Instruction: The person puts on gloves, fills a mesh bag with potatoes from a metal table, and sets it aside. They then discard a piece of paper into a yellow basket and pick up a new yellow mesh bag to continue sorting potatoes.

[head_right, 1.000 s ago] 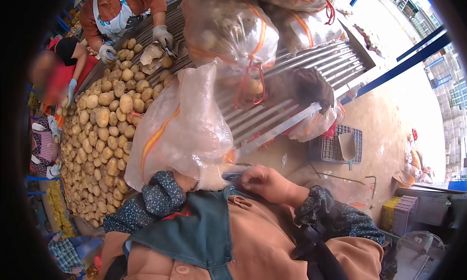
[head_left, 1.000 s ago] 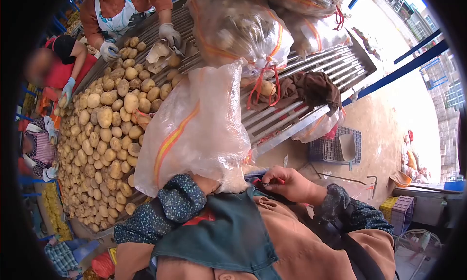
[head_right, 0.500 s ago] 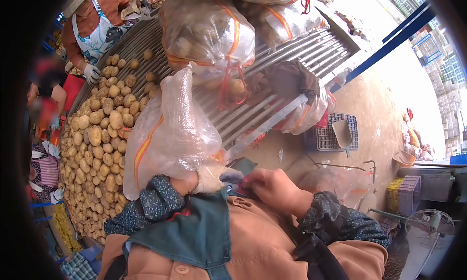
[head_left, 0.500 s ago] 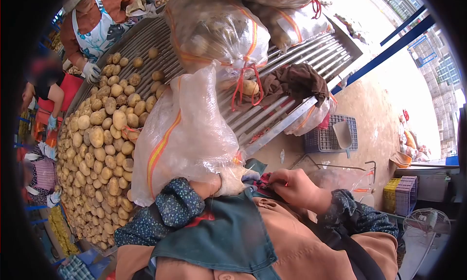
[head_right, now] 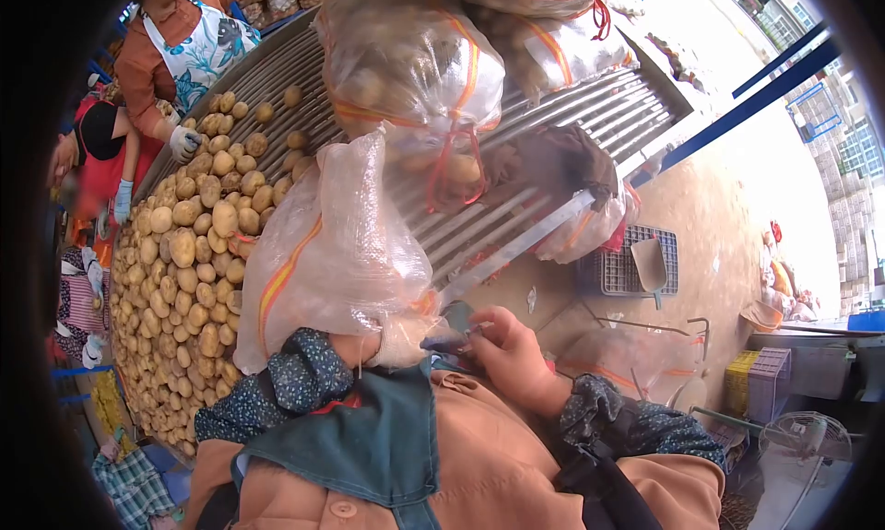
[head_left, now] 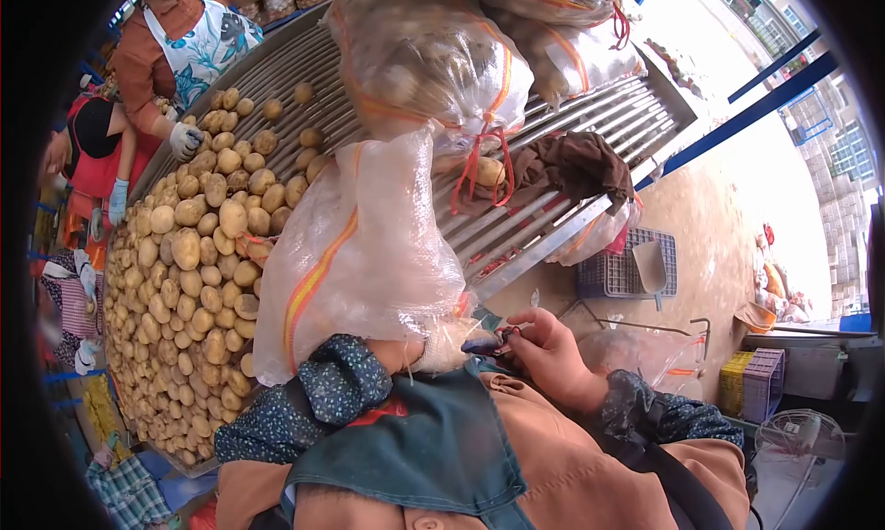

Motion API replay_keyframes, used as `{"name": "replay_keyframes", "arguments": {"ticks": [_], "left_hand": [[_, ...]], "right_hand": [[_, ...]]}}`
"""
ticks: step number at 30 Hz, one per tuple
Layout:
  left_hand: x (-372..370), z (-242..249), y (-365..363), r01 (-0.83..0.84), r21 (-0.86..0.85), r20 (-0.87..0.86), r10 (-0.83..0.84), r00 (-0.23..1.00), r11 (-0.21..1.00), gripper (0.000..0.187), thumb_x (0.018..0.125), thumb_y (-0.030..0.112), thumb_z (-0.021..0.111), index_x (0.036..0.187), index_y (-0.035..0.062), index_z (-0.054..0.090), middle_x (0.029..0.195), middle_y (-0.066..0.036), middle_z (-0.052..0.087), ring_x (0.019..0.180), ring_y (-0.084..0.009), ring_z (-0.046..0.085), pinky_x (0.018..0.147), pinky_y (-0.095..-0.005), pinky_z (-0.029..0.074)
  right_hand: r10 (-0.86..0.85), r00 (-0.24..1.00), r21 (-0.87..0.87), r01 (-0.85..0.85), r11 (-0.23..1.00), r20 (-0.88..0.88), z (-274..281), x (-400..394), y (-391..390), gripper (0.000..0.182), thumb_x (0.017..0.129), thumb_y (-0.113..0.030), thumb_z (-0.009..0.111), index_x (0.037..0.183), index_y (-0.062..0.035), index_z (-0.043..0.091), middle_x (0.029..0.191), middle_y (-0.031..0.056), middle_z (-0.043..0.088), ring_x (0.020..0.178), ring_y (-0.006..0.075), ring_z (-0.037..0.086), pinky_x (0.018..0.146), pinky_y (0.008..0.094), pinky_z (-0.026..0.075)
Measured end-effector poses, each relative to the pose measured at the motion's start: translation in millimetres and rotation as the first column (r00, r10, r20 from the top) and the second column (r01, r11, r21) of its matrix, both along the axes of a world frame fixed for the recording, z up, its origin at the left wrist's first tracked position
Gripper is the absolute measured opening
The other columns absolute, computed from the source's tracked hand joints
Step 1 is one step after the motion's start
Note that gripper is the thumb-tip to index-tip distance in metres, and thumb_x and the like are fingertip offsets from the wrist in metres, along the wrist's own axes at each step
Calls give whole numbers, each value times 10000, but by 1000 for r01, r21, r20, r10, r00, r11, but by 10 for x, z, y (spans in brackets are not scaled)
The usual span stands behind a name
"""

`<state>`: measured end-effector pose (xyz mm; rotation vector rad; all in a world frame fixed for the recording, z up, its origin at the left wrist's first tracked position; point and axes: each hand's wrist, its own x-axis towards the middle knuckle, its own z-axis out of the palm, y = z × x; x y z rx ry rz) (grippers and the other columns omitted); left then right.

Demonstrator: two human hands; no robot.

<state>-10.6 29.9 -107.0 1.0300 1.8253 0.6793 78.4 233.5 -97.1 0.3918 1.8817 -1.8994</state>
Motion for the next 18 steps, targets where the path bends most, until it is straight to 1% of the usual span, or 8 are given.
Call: {"name": "replay_keyframes", "arguments": {"ticks": [3,7,9,10,12,16,17,18], "left_hand": [[30,-77,-11,24,-29,-21,-24,999,999,430,865,195,631,1292,145,623,1246,-129,641,1171,-314,599,1005,-415,449],[46,45,-8,-7,13,-59,8,998,1000,392,862,162,624,1251,120,640,1208,-138,643,1162,-325,598,992,-417,455],[70,9,-8,20,1,-105,-20,994,1000,374,867,157,621,1236,102,643,1198,-142,642,1156,-330,597,989,-417,456],[80,-63,-30,17,46,-118,-12,993,999,363,873,159,615,1228,89,643,1198,-145,639,1154,-332,596,990,-416,455],[86,-106,-63,23,98,-127,-11,992,995,353,879,161,609,1220,75,643,1197,-147,636,1152,-333,594,990,-416,454],[67,-91,-83,-5,101,-81,14,997,995,346,900,182,588,1221,63,636,1193,-147,626,1162,-337,584,996,-420,449],[56,-78,-81,6,91,-84,1,996,996,346,904,173,578,1229,66,633,1197,-147,624,1169,-336,581,1003,-420,447],[50,-65,-69,18,82,-86,-11,996,996,347,908,164,569,1237,69,630,1201,-147,623,1175,-336,578,1009,-419,445]], "right_hand": [[22,999,-3,-23,1000,-27,9,45,-9,182,935,-46,634,1111,-26,592,905,38,668,811,83,620,730,250,520],[78,981,49,-70,996,-180,158,36,-47,136,968,-18,603,1102,-38,588,922,22,649,812,81,594,711,233,494],[174,973,227,-138,964,-148,372,31,14,129,934,-23,625,1059,-3,604,963,56,668,898,109,617,807,283,526],[167,975,230,-131,964,-147,360,70,97,129,934,-23,625,1059,-3,604,963,56,668,898,109,617,807,283,526],[82,996,197,-86,977,30,272,247,361,153,922,14,616,1073,9,589,987,62,671,921,130,626,815,303,531],[-143,980,-49,150,987,135,66,789,854,175,917,37,605,1074,-36,581,949,33,659,836,118,625,714,275,516],[-149,980,-43,156,987,135,99,901,954,175,917,37,605,1074,-36,581,949,33,659,836,118,625,714,275,516],[-159,952,6,163,987,261,139,1007,1046,171,919,38,607,1063,-52,585,940,16,653,817,107,621,691,259,502]]}}
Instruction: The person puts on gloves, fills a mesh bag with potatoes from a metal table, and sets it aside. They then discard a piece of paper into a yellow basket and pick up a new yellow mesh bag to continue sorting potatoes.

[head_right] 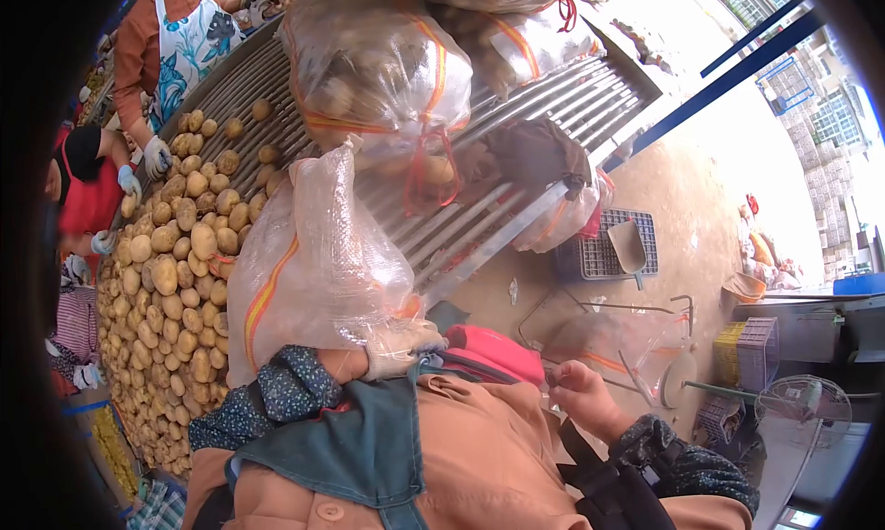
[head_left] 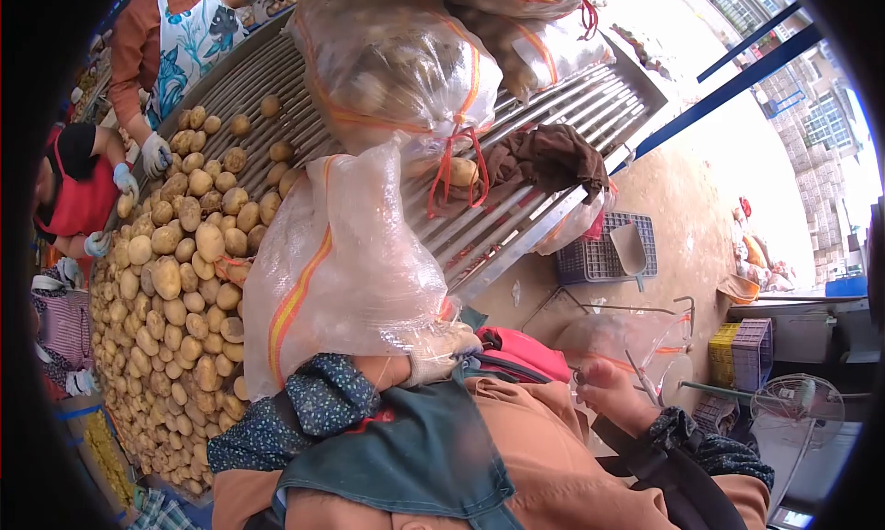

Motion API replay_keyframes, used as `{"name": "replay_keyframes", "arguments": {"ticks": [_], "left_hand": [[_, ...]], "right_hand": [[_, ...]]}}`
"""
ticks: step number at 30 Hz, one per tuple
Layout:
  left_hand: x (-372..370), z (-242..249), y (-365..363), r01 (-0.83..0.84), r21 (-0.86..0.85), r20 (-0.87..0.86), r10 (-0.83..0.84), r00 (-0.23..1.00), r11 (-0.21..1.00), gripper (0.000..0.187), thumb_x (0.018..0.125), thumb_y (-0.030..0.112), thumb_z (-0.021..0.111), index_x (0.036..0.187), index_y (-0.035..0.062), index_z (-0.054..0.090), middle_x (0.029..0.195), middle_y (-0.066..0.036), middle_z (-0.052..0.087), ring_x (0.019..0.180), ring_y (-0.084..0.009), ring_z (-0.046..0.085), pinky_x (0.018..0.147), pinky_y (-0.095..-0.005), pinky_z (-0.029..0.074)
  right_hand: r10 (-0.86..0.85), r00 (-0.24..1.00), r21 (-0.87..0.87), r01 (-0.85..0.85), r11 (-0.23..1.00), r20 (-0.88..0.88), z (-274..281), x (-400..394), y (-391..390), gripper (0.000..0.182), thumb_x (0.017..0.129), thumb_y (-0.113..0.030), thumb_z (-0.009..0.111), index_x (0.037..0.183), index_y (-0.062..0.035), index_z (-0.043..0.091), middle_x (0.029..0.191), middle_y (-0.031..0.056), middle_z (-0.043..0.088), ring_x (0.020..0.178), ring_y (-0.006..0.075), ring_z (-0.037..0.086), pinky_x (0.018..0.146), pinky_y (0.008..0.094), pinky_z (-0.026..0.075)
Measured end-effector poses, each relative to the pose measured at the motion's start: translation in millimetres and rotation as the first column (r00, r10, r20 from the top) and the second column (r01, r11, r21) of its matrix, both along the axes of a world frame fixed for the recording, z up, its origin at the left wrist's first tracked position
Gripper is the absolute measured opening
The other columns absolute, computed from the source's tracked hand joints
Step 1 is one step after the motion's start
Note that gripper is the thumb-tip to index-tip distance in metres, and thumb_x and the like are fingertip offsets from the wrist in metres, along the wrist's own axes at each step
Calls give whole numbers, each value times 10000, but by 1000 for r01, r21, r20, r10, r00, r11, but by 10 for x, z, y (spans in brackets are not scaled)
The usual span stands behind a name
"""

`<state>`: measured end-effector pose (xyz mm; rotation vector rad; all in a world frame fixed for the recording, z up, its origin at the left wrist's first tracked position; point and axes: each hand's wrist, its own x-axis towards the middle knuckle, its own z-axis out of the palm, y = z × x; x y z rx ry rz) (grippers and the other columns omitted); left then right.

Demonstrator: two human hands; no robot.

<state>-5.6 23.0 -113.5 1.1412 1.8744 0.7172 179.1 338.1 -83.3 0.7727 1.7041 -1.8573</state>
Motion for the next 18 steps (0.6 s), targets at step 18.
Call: {"name": "replay_keyframes", "arguments": {"ticks": [18], "left_hand": [[-145,988,-625,-458,471,-561,657,504,754,643,888,389,695,1399,40,519,1308,-185,588,1161,-369,599,1011,-435,455]], "right_hand": [[547,688,440,-352,826,-477,-191,-1974,-835,388,873,-165,710,1209,9,625,1046,159,698,915,204,673,780,308,551]]}}
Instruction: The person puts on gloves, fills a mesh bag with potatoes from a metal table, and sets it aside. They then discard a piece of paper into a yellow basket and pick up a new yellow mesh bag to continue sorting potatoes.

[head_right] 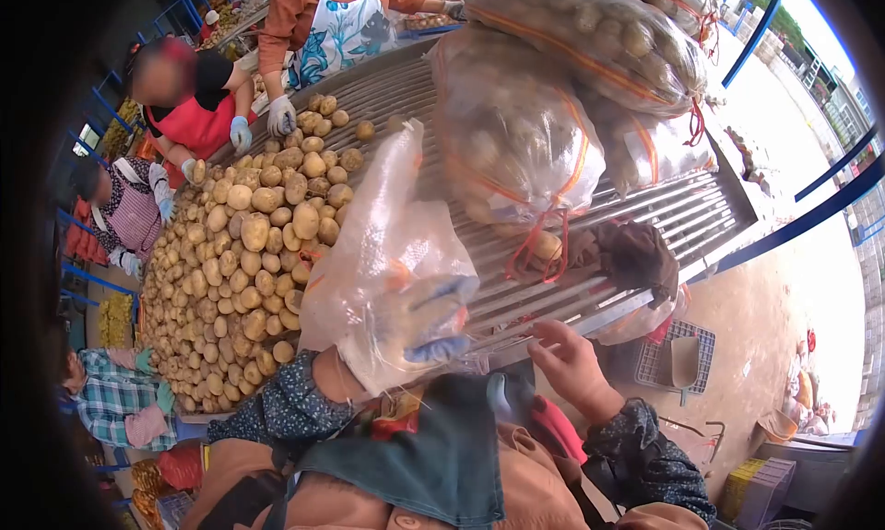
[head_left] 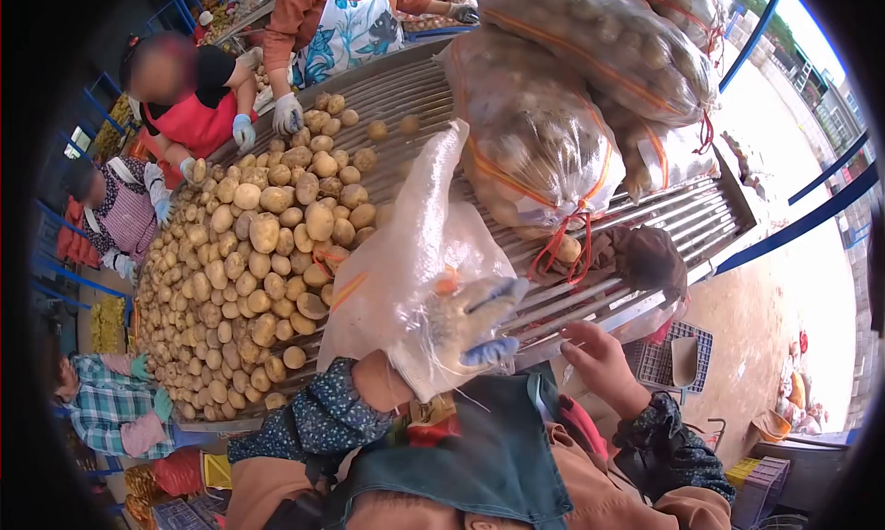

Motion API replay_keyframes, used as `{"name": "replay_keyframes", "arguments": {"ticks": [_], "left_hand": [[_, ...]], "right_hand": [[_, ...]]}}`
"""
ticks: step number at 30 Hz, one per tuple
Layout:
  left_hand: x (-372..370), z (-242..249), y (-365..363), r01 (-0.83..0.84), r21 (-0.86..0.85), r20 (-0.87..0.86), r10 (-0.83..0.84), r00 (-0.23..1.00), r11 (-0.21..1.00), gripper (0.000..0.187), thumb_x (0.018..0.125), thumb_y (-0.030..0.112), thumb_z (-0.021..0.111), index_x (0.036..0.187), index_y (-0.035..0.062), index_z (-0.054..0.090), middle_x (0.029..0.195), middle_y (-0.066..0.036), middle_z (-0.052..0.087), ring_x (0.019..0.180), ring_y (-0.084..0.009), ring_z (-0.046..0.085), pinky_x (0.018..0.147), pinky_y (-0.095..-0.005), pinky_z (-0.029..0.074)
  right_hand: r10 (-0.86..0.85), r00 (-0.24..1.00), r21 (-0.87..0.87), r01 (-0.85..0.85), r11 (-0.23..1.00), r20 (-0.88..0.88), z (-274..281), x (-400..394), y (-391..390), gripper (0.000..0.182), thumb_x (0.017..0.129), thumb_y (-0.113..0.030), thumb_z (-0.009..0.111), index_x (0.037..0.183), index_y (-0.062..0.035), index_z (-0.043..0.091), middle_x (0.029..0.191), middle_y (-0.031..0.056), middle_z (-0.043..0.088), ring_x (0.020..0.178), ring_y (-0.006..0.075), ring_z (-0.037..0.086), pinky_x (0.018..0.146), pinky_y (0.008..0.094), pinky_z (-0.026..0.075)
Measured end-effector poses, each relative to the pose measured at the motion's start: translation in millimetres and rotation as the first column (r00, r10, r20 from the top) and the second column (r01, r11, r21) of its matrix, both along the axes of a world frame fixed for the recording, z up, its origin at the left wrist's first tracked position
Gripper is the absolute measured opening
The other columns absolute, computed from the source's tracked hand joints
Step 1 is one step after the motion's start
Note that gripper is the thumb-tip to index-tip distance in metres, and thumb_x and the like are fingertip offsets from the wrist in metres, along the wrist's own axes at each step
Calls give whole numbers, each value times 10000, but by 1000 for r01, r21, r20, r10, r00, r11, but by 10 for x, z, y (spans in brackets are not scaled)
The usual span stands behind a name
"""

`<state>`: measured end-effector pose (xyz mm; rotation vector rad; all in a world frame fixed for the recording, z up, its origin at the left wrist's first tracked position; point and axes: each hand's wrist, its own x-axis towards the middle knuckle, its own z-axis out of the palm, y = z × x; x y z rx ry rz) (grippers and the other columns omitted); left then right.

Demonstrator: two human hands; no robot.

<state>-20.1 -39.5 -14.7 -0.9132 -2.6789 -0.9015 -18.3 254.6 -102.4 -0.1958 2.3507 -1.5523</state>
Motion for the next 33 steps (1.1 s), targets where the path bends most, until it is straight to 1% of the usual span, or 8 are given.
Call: {"name": "replay_keyframes", "arguments": {"ticks": [5,13,15,17,21,28,32,33], "left_hand": [[163,204,-935,-759,-342,-383,655,651,554,1083,704,495,817,1561,103,283,1567,-187,305,1420,-403,312,1188,-518,246],[1073,32,-875,-928,46,-354,875,331,370,635,826,139,748,1405,22,515,1349,-187,538,1202,-362,547,1004,-447,450],[1207,37,-606,-917,209,-237,928,288,338,537,833,23,718,1349,-4,570,1252,-192,604,1091,-354,624,928,-402,514],[1269,-137,-511,-835,401,311,802,510,376,446,852,-7,697,1291,17,625,1139,-162,654,980,-333,661,859,-375,539],[896,-812,-609,-668,62,464,571,677,741,594,818,113,747,1386,105,572,1268,-126,630,1177,-343,594,981,-442,490],[532,-1071,-294,-330,-615,168,527,833,716,921,770,295,786,1549,152,316,1513,-129,388,1375,-349,379,1111,-474,347],[427,-1483,-443,-388,-360,99,448,889,849,601,808,171,705,1378,68,545,1208,-146,620,1153,-344,565,1045,-433,422],[368,-1535,-444,-381,-352,96,438,894,855,601,808,171,705,1378,68,545,1208,-146,620,1153,-344,565,1045,-433,422]], "right_hand": [[178,962,150,-148,978,-210,-243,-357,-501,450,866,-210,733,1236,10,606,1108,154,677,1065,250,648,858,353,541],[488,873,240,-477,845,17,-532,-701,-1127,445,838,-205,690,1208,29,616,1127,235,677,1088,411,628,963,454,497],[601,754,450,-454,769,-265,-639,-608,-1271,405,866,-278,661,1127,31,668,1030,223,705,1014,418,656,917,469,517],[618,786,530,-517,673,-18,-531,-608,-1415,421,866,-341,655,1070,25,693,993,216,711,985,420,663,893,474,523],[576,754,567,-637,523,315,-678,-591,-1467,483,827,-474,649,897,-3,733,869,246,692,920,423,667,830,483,529],[579,790,256,-613,748,203,-500,-801,-1497,330,863,-294,630,837,29,690,795,175,692,777,288,683,772,417,537],[478,746,-339,-349,874,464,-516,-1137,-1341,183,915,-144,592,986,16,645,1008,116,705,808,209,668,790,330,553],[553,813,-352,-472,808,181,-472,-1166,-1308,220,927,-167,611,1048,16,620,1015,116,698,832,214,670,805,330,555]]}}
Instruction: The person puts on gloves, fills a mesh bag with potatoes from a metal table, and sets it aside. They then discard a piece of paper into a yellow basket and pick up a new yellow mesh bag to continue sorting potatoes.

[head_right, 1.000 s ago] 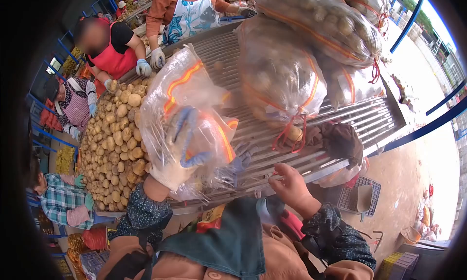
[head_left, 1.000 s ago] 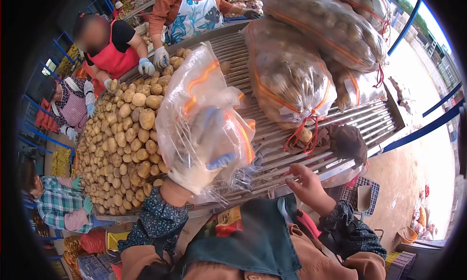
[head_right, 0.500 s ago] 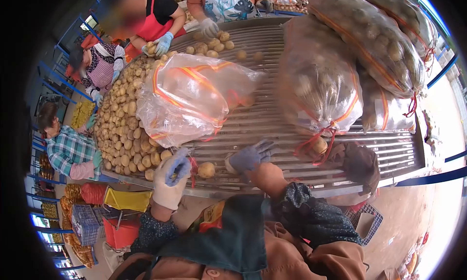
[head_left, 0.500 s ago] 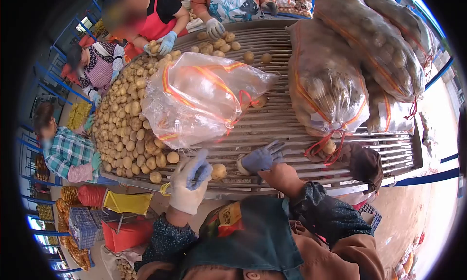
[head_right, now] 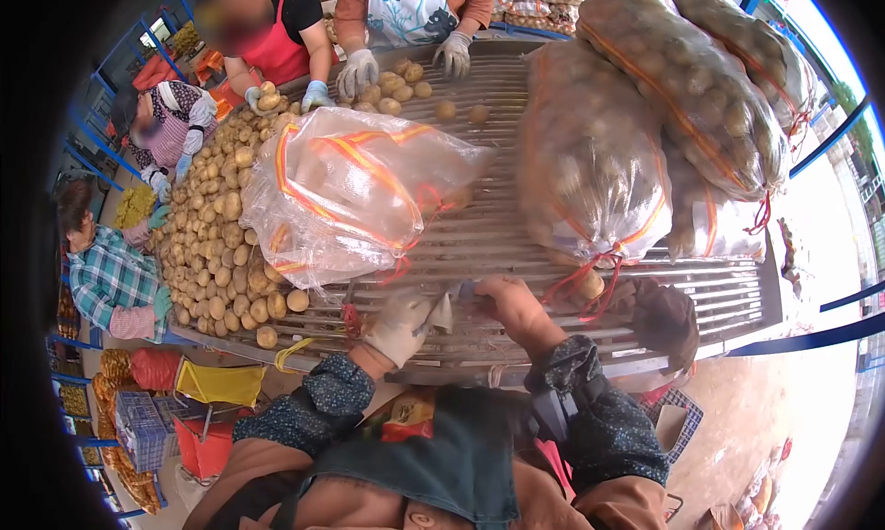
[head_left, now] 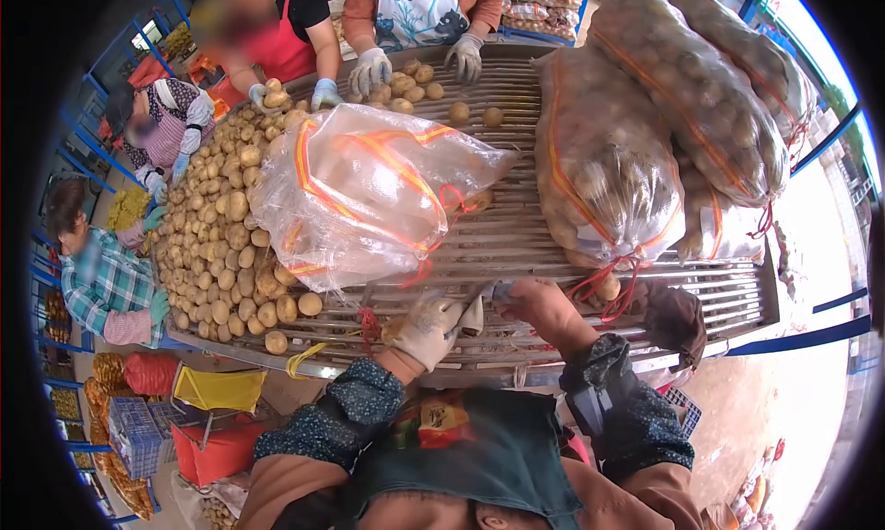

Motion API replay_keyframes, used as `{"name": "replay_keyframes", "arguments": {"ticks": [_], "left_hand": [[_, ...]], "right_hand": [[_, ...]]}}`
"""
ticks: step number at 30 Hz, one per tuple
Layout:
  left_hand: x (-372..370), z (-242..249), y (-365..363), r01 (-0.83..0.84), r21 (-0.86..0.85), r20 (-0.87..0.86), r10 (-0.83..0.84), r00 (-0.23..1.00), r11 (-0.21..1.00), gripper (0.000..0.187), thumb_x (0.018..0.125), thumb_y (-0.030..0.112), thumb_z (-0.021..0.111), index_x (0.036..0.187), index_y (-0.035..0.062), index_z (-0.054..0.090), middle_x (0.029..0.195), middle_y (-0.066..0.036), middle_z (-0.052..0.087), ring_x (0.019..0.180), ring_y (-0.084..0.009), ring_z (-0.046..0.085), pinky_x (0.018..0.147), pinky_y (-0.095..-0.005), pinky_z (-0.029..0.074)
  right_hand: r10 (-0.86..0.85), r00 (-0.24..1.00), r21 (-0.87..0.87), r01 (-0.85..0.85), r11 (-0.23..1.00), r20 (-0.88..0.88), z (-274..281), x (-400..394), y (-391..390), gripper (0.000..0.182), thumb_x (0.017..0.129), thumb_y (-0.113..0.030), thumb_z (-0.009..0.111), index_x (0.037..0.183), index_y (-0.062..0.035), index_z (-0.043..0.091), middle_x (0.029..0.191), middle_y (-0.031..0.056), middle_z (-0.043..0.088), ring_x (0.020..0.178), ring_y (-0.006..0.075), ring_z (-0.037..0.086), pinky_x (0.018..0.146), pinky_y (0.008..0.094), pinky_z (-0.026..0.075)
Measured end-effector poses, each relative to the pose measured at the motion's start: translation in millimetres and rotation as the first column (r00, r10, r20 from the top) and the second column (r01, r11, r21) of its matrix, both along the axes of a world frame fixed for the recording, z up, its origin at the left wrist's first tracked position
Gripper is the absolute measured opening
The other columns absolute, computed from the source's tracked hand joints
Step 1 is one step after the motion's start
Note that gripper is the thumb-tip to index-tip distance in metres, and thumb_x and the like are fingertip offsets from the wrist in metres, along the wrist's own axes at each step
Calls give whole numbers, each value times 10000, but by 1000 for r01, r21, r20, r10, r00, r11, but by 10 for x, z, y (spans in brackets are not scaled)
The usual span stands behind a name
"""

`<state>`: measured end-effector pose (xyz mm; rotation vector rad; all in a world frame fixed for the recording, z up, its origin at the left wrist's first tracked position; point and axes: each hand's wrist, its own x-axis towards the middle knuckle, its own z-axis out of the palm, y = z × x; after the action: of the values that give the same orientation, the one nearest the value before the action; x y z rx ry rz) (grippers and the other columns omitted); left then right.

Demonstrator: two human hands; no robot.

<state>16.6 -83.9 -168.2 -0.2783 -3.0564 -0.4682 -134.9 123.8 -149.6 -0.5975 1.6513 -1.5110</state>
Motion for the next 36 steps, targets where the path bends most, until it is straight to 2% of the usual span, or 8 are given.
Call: {"name": "replay_keyframes", "arguments": {"ticks": [3,5,9,15,20,27,30,36], "left_hand": [[-87,-62,-16,-221,528,-60,295,954,820,309,867,93,652,1174,54,667,915,-72,693,815,-218,654,762,-370,507],[-137,86,-53,-512,854,480,237,845,93,298,903,33,591,1196,25,644,871,-46,669,744,-144,613,624,-324,487],[-151,207,-158,-493,870,492,133,860,-33,266,921,47,588,1179,19,648,849,-22,656,743,-114,588,648,-302,498],[-25,454,-480,-358,822,377,48,925,444,145,939,63,577,1063,34,646,862,-44,672,775,-149,620,684,-323,506],[-33,386,-607,-565,753,524,-211,825,-338,122,978,91,550,1037,51,650,851,-32,667,716,-139,608,610,-297,474],[33,872,-586,-485,850,500,-26,866,204,151,990,186,580,1018,56,653,815,-47,670,670,-203,629,614,-332,498],[106,994,-405,-17,537,-10,26,1000,843,208,935,295,610,956,92,650,828,-154,673,783,-357,661,708,-468,504],[246,852,-51,122,133,-127,-105,986,984,174,849,245,661,900,85,616,800,-154,660,782,-380,649,714,-516,488]], "right_hand": [[-222,974,-163,211,964,-46,253,119,-99,243,952,-180,629,1107,4,592,1010,106,686,849,200,666,796,315,555],[-605,701,-74,674,735,377,535,257,-308,188,978,-160,625,1100,-21,588,988,85,677,834,162,655,748,284,551],[-314,554,-114,366,924,-771,637,794,-456,248,818,38,688,1048,-24,621,965,86,628,849,232,627,737,336,529],[-48,216,-51,-8,999,-975,746,948,-897,358,716,45,641,1068,-13,621,1095,138,601,1032,334,601,905,416,523],[142,527,275,182,944,-838,773,1093,-964,228,874,-4,516,1099,31,501,1128,241,606,942,410,660,756,482,555],[420,539,603,218,768,-730,870,1256,-955,237,839,-20,562,1073,11,533,895,201,662,838,418,666,707,466,555],[696,492,823,80,562,-523,773,1217,-913,325,832,-5,561,1155,25,583,1018,218,674,852,403,674,740,441,566],[77,614,249,200,948,-786,691,1076,-472,403,919,-31,499,1314,-4,577,1191,167,667,1090,289,665,956,377,523]]}}
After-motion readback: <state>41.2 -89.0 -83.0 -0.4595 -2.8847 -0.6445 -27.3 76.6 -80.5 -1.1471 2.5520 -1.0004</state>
